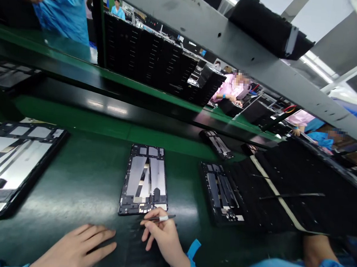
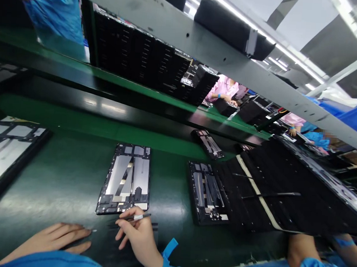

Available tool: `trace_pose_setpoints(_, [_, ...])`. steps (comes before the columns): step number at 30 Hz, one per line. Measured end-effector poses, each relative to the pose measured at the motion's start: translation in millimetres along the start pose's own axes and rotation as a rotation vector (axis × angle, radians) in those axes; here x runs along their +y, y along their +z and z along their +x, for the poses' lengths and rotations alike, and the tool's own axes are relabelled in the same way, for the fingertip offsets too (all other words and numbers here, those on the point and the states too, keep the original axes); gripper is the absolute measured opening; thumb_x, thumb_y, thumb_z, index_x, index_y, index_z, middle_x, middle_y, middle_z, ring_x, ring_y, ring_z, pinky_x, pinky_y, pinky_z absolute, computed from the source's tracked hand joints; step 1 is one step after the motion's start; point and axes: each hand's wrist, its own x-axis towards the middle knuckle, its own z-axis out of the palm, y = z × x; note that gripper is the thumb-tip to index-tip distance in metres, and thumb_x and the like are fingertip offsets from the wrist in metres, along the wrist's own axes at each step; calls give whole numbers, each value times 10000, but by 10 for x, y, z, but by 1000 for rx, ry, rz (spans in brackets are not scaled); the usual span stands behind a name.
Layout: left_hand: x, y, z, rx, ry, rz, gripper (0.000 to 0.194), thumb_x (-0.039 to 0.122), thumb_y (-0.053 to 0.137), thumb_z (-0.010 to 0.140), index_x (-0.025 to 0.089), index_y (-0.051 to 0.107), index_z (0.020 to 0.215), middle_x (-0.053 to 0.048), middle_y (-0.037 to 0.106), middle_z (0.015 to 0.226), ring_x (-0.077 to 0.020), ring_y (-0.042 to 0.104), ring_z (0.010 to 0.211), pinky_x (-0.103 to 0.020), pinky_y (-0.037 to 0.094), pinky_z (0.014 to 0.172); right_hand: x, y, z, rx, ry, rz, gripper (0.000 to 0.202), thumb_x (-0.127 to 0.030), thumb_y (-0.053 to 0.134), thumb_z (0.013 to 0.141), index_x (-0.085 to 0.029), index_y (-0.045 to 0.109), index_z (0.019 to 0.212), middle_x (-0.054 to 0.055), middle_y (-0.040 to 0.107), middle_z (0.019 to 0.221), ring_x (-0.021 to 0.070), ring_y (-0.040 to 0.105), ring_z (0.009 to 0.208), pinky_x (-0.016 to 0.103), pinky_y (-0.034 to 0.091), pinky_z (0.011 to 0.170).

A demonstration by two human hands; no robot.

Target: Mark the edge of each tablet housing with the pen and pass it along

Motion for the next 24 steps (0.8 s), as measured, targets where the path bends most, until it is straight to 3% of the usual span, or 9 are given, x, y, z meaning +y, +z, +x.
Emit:
trace_pose_setpoints(5, [-24, -261, 332, -48, 18, -94, 335, 213, 723, 955, 325, 697, 1270, -14, 736, 1245, -210, 666, 1065, -320, 493, 918, -12, 87, -27, -40, -24, -80, 522, -656, 807, 781, -172, 669, 925, 38, 734, 803, 135, 692, 580, 176, 494, 421])
trace_pose_setpoints(11, [89, -585, 381, -37, -6, -186, 304, 102, 457, 1072, 201, 691, 1240, -74, 732, 1160, -201, 660, 1028, -323, 501, 888, -94, 0, -185, -47, 8, -329, 366, -525, 780, 844, -165, 723, 867, 34, 725, 742, 182, 735, 663, 224, 555, 516])
trace_pose_setpoints(17, [247, -510, 288, -86, 132, -173, 277, 156, 567, 1046, 248, 687, 1279, -45, 712, 1314, -228, 636, 1111, -348, 484, 895, -179, 121, -200, -86, -113, -591, 183, -366, 727, 900, -205, 706, 816, 3, 712, 729, 176, 700, 650, 270, 538, 605])
trace_pose_setpoints(24, [227, -496, 351, -130, 168, -166, 282, 193, 552, 1053, 261, 681, 1294, -39, 711, 1304, -230, 622, 1083, -355, 460, 899, -194, 173, -199, -132, -179, -766, 143, -307, 702, 920, -218, 701, 807, 8, 726, 775, 193, 692, 717, 292, 509, 705])
